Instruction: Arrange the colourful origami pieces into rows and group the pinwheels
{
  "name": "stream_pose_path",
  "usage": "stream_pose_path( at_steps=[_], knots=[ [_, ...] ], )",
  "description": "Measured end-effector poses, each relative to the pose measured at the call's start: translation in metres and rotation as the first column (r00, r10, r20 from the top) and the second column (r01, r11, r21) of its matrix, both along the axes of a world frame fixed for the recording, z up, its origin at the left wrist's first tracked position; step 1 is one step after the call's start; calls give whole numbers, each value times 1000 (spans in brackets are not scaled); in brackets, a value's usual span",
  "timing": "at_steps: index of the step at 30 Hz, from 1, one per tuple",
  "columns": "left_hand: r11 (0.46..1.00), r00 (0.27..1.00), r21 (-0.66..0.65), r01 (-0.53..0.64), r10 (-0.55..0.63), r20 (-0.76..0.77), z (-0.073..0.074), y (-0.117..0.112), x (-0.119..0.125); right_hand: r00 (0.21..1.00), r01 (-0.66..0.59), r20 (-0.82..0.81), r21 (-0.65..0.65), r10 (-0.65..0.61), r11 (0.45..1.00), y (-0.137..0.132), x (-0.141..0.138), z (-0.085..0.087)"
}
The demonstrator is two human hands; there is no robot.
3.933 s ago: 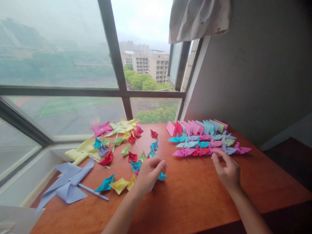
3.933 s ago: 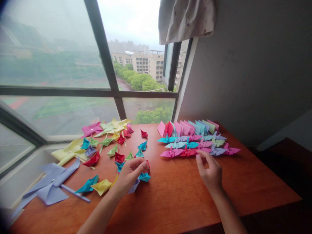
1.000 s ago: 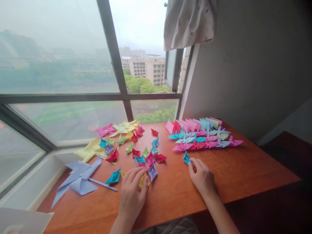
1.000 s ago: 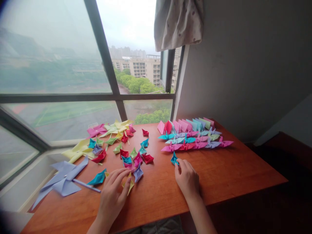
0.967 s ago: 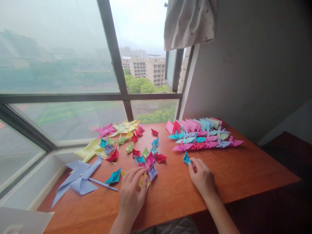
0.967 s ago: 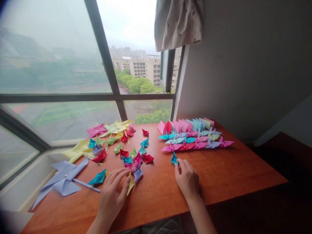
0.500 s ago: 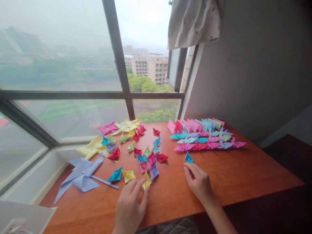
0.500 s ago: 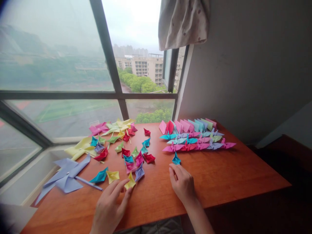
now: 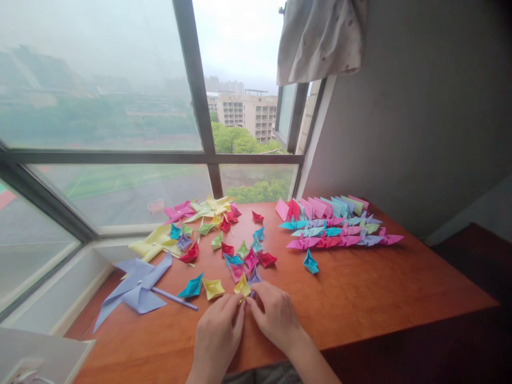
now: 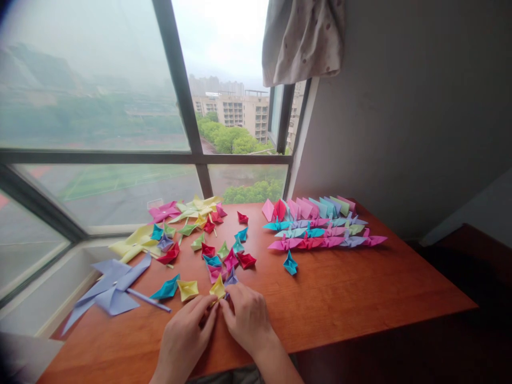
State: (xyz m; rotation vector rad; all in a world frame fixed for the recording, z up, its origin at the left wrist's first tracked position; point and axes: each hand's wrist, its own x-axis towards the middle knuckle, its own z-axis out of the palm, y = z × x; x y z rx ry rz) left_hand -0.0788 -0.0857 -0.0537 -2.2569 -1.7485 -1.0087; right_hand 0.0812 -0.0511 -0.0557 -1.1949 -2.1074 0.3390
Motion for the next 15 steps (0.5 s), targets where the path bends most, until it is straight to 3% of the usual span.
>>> stream_pose_path(
  at_steps=[6, 15],
  knots=[
    [1000, 994, -17, 17, -15, 108, 2, -2, -1, 995, 61, -80, -29, -63, 998, -2, 7, 0],
    [1000, 999, 14, -3, 2, 49, -1, -1, -1, 981, 174, -81, -2, -174, 985, 3, 6, -8]
  ],
)
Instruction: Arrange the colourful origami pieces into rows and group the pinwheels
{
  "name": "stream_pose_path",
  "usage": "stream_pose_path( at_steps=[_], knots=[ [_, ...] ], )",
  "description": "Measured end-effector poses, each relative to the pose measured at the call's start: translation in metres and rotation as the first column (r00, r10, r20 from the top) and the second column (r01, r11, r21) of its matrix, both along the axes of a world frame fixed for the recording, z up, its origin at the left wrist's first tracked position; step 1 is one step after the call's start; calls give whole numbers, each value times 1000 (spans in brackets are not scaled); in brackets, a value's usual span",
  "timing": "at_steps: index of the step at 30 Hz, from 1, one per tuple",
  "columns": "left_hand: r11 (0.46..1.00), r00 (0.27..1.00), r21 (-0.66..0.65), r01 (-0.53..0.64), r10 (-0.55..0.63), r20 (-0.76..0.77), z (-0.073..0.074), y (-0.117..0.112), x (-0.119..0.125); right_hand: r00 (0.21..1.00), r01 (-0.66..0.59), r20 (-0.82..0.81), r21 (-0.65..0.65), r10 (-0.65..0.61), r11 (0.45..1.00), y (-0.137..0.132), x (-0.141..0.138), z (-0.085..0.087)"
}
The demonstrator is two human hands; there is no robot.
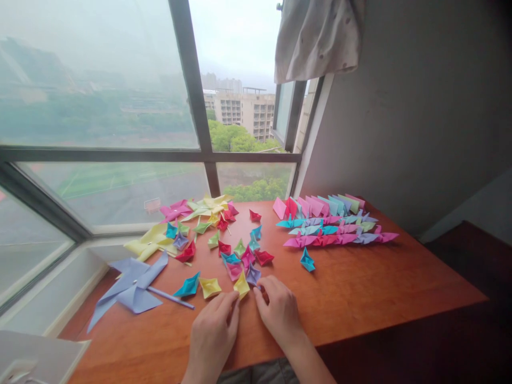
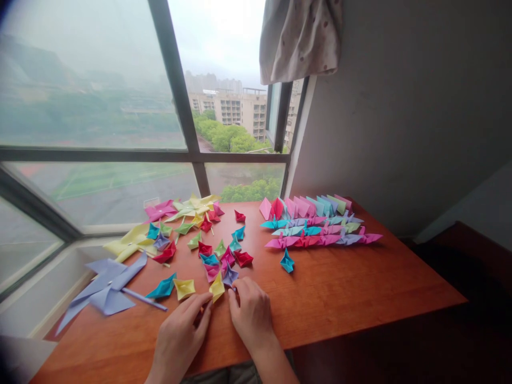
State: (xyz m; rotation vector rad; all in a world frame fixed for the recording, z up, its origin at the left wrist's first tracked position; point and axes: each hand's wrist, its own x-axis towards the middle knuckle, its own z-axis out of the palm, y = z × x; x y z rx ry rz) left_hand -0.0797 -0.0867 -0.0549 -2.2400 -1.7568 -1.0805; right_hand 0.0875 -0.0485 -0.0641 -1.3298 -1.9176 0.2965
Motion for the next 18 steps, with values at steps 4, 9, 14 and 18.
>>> stream_pose_path(
  at_steps=[4, 9, 14, 18],
  knots=[
    [1000, 999, 4, -22, 22, -33, -2, 1, 0, 995, 14, -102, -13, -15, 1000, 2, 3, 2],
    [1000, 1000, -27, 14, -13, 6, 0, 2, -1, 927, 34, -372, -18, -39, 999, 1, 10, 9],
    [997, 996, -45, 66, -62, 71, 3, 1, -2, 911, 151, -402, 112, -94, 982, -5, 37, 11],
    [991, 987, -77, 113, -103, 125, 3, 1, -2, 944, 278, -262, 293, -203, 915, 5, 91, 6]
  ],
)
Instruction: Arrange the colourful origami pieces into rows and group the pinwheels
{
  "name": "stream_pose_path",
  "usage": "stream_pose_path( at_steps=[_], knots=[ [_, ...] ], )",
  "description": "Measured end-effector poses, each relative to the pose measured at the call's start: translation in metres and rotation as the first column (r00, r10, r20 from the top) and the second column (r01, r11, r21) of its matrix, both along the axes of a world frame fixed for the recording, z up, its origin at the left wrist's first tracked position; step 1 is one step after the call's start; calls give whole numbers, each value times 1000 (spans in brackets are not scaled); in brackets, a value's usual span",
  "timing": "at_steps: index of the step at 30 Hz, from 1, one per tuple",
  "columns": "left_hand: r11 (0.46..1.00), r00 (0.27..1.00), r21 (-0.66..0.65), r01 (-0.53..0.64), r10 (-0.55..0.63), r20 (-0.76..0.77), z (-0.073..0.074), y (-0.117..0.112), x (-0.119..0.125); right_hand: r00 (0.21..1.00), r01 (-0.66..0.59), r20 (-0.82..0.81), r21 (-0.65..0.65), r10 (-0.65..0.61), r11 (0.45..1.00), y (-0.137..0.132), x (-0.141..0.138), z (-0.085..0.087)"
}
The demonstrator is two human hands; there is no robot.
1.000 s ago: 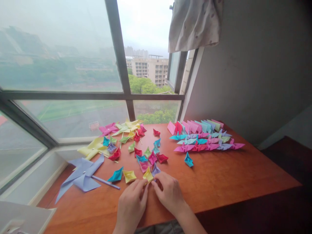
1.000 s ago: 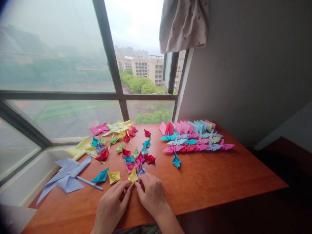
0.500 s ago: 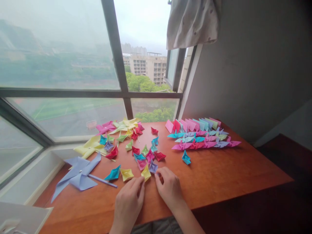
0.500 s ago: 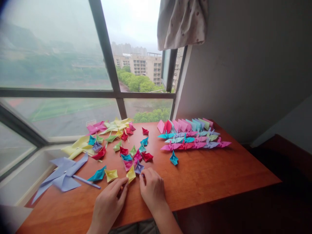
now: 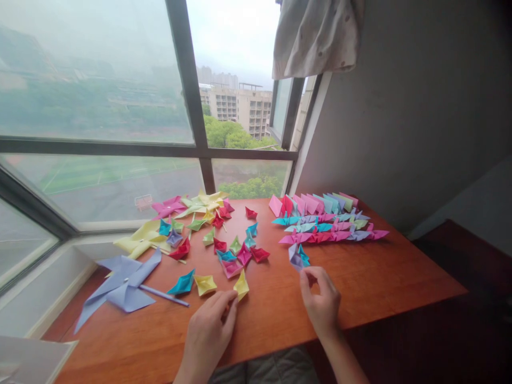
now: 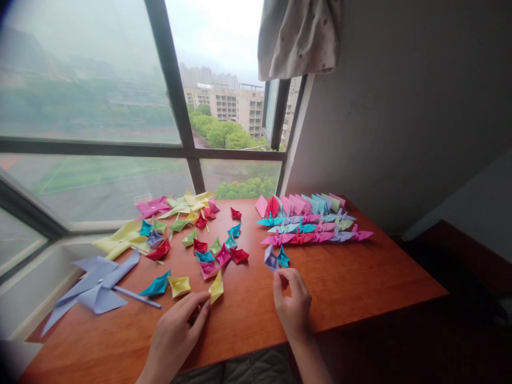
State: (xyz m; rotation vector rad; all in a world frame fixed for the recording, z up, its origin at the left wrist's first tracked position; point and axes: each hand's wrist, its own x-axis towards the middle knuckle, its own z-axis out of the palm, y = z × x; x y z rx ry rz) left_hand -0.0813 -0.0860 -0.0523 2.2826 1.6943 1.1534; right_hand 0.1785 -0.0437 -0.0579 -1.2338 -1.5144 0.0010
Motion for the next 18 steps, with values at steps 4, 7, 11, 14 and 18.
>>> stream_pose_path(
  at_steps=[4, 7, 11, 14, 18],
  knots=[
    [997, 998, -29, 68, -67, 14, 0, 1, 1, 973, 159, 173, -14, -154, 987, 20, 57, -13],
    [996, 996, -32, 89, -88, 23, 1, 2, 0, 946, 221, 257, -69, -197, 973, 30, 76, -23],
    [996, 995, -16, 92, -91, 50, 2, 1, 0, 924, 243, 330, -124, -191, 962, 32, 75, -30],
    [995, 993, -17, 99, -98, 64, 3, 1, 0, 918, 267, 339, -146, -206, 952, 31, 73, -30],
    [994, 992, -34, 102, -99, 77, 3, 1, 0, 907, 276, 373, -172, -197, 946, 30, 75, -29]
  ],
)
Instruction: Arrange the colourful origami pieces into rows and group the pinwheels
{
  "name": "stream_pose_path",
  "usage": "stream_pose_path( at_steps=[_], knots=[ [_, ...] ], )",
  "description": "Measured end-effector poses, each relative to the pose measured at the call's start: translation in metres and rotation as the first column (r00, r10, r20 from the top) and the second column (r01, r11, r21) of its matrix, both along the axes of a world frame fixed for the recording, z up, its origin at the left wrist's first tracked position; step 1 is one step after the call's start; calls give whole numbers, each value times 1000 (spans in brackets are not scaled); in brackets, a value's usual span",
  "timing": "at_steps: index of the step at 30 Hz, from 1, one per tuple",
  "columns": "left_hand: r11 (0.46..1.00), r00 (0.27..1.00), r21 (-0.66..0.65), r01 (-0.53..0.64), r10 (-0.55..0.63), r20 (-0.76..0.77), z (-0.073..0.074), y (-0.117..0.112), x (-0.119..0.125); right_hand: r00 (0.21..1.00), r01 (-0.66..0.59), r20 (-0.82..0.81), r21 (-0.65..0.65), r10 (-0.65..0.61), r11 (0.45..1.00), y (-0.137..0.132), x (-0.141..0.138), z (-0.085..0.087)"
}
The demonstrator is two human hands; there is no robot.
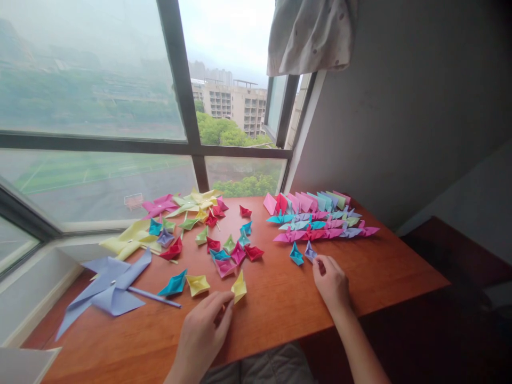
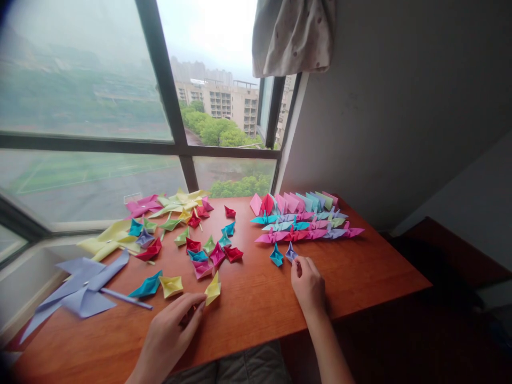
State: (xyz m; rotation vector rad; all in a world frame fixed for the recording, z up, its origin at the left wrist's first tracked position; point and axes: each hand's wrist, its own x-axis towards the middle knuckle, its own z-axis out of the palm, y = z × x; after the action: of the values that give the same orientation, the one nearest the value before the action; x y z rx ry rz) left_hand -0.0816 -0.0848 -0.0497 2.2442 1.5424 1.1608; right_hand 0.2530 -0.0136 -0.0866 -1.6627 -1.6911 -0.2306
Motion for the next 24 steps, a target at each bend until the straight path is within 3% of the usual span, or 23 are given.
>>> stream_pose_path(
  at_steps=[5, 11, 15, 19, 24],
  knots=[
    [1000, 1000, -16, 4, -4, 24, 0, 1, 0, 999, 12, 42, -12, -12, 1000, -1, -3, 3],
    [1000, 998, -24, 0, 2, 61, -3, 1, -2, 999, 34, -39, 102, -30, 994, -7, -6, 12],
    [999, 998, 7, 50, -50, -26, -9, 1, -4, 984, -174, -21, 159, 179, 972, -18, -18, 15],
    [994, 986, 53, 93, -85, -141, -7, 4, 1, 880, -475, 26, 111, 475, 873, -32, -49, 18],
    [985, 960, 90, 148, -122, -250, 1, 13, 14, 796, -604, 37, 101, 604, 790, -37, -82, 27]
  ],
)
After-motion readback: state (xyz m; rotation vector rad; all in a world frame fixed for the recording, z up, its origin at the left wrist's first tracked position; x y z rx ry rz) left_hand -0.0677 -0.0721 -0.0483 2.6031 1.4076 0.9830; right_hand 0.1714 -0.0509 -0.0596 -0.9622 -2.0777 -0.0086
